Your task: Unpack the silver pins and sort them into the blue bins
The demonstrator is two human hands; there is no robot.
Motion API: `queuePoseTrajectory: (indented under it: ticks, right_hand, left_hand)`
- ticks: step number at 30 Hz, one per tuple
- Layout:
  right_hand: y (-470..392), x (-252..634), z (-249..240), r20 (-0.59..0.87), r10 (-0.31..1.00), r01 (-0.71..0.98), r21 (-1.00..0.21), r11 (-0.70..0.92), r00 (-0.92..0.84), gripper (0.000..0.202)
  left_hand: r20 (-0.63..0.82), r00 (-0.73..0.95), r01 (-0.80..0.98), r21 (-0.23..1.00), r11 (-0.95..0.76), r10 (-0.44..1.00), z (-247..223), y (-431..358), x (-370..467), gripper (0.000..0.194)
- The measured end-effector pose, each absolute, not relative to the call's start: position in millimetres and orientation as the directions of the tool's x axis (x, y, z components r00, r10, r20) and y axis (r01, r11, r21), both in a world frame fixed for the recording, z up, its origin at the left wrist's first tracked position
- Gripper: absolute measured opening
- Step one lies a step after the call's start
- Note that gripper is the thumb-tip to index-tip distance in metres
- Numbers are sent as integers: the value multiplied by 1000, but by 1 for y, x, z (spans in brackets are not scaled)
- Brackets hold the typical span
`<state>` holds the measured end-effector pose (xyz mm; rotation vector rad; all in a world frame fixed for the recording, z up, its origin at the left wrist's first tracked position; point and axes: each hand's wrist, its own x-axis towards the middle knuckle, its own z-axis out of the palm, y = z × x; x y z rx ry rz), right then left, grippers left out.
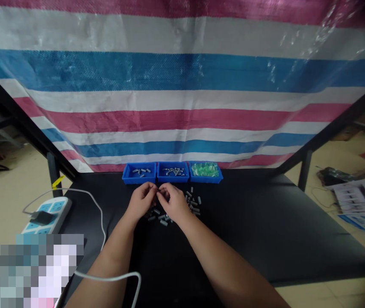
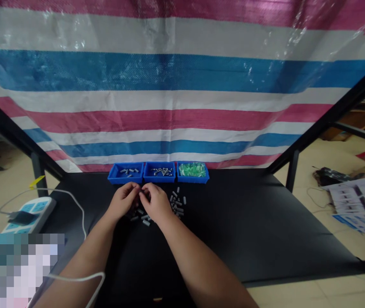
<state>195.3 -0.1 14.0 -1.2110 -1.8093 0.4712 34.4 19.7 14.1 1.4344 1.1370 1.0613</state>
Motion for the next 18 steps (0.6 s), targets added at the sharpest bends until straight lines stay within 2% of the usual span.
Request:
queuePoseTrajectory:
  ticks: [2, 5, 11, 15, 18]
  right_hand:
    - [0, 194, 11, 389, 908, 611, -684, 399, -157, 14]
    - [-1, 189, 7, 313, 910, 687, -599, 411, -271, 10]
    - [1, 174, 0, 253, 898, 770, -463, 439, -359, 5]
    - [2, 181, 2, 224, 914, 763, -502, 406, -339, 8]
    - [3, 192, 10, 347, 904, 687, -595, 418, -249, 11]
  left_hand:
    - [23, 39, 128, 991, -27, 999, 12, 24, 31, 26]
    - [22, -162, 91, 996, -8, 987, 11, 30, 26, 26]
    - [49, -282, -5, 999, -52, 958, 13, 32, 22, 25]
    - [48, -308, -62, 996, -71, 950, 10, 34, 22, 31]
    - [90, -329, -52, 992, -114, 940, 7, 36, 21, 37]
